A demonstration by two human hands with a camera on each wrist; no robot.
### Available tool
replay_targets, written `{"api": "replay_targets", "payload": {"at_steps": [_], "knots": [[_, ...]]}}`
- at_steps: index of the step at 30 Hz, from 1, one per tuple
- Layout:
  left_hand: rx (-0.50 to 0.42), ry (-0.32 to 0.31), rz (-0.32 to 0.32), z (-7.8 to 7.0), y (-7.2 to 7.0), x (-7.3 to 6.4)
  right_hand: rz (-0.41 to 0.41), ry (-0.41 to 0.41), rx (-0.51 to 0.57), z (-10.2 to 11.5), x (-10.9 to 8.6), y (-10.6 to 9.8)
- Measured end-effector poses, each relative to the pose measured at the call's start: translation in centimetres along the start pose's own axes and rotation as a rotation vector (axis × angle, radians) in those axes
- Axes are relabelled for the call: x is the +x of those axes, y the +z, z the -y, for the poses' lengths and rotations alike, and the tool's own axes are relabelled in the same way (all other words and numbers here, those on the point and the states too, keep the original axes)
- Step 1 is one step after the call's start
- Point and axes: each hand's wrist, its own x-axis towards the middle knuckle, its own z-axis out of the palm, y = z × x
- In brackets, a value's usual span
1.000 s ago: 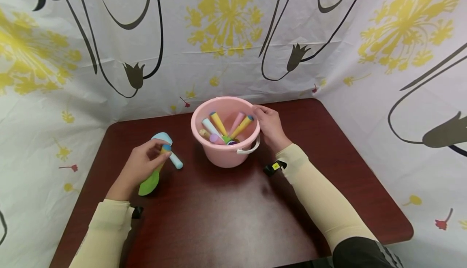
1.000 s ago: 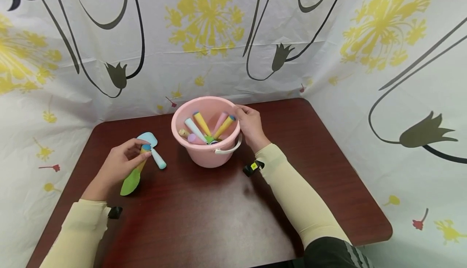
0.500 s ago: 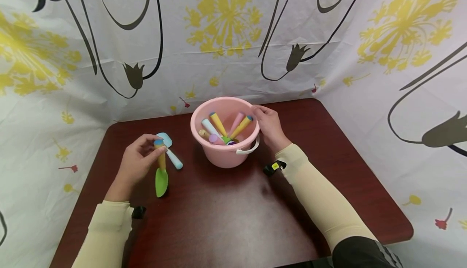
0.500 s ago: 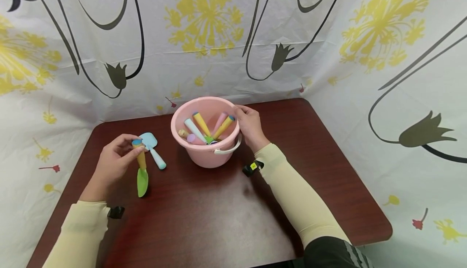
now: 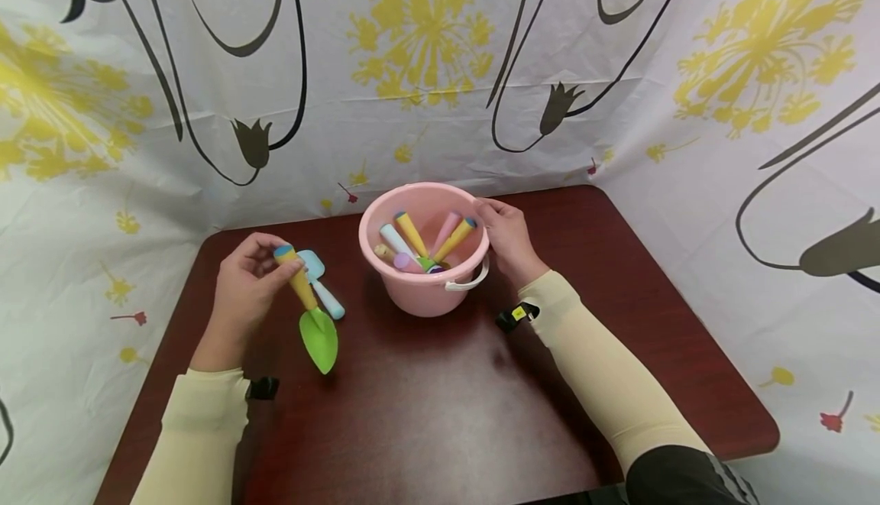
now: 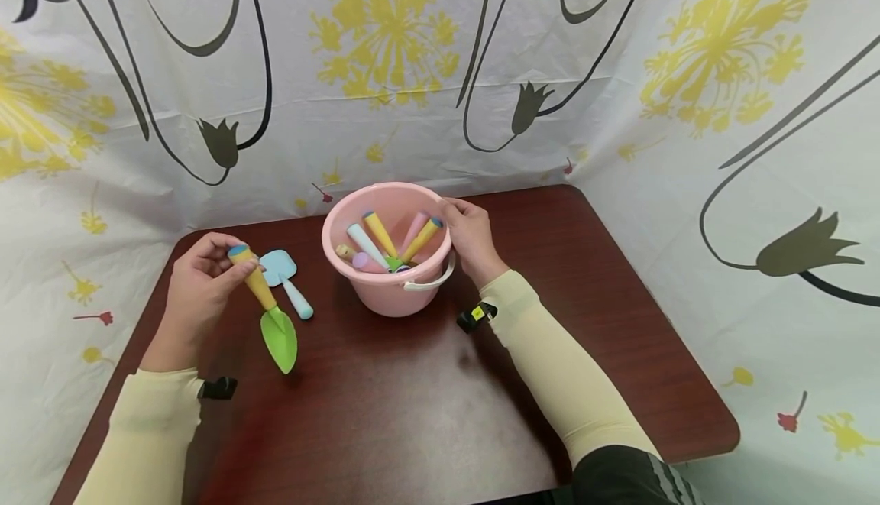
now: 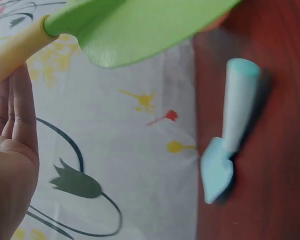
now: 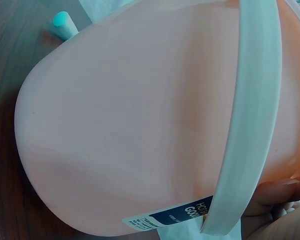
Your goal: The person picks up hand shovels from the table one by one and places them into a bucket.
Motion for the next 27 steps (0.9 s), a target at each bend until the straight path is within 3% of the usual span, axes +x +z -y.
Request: {"api": "replay_targets", "payload": {"at_steps": [9,16,19,27], "knots": [[-0.195,0.163,0.091,-4.8,0.9,2.0,0.005,0.003,0.001,0.1,-0.1,0.0],[-0.226,0.313,0.188,-9.4,2.7,4.0,0.008,0.006,0.013,0.0,-0.1,-0.1],[-0.172,0.394,0.226,-11.1,3.8,4.8,0.008,0.002,0.021,0.1,-0.1,0.0],[0.150,0.647,0.355,-14.1,6.8,7.3,0.005,-0.009,0.013,0.1,-0.1,-0.1]]}}
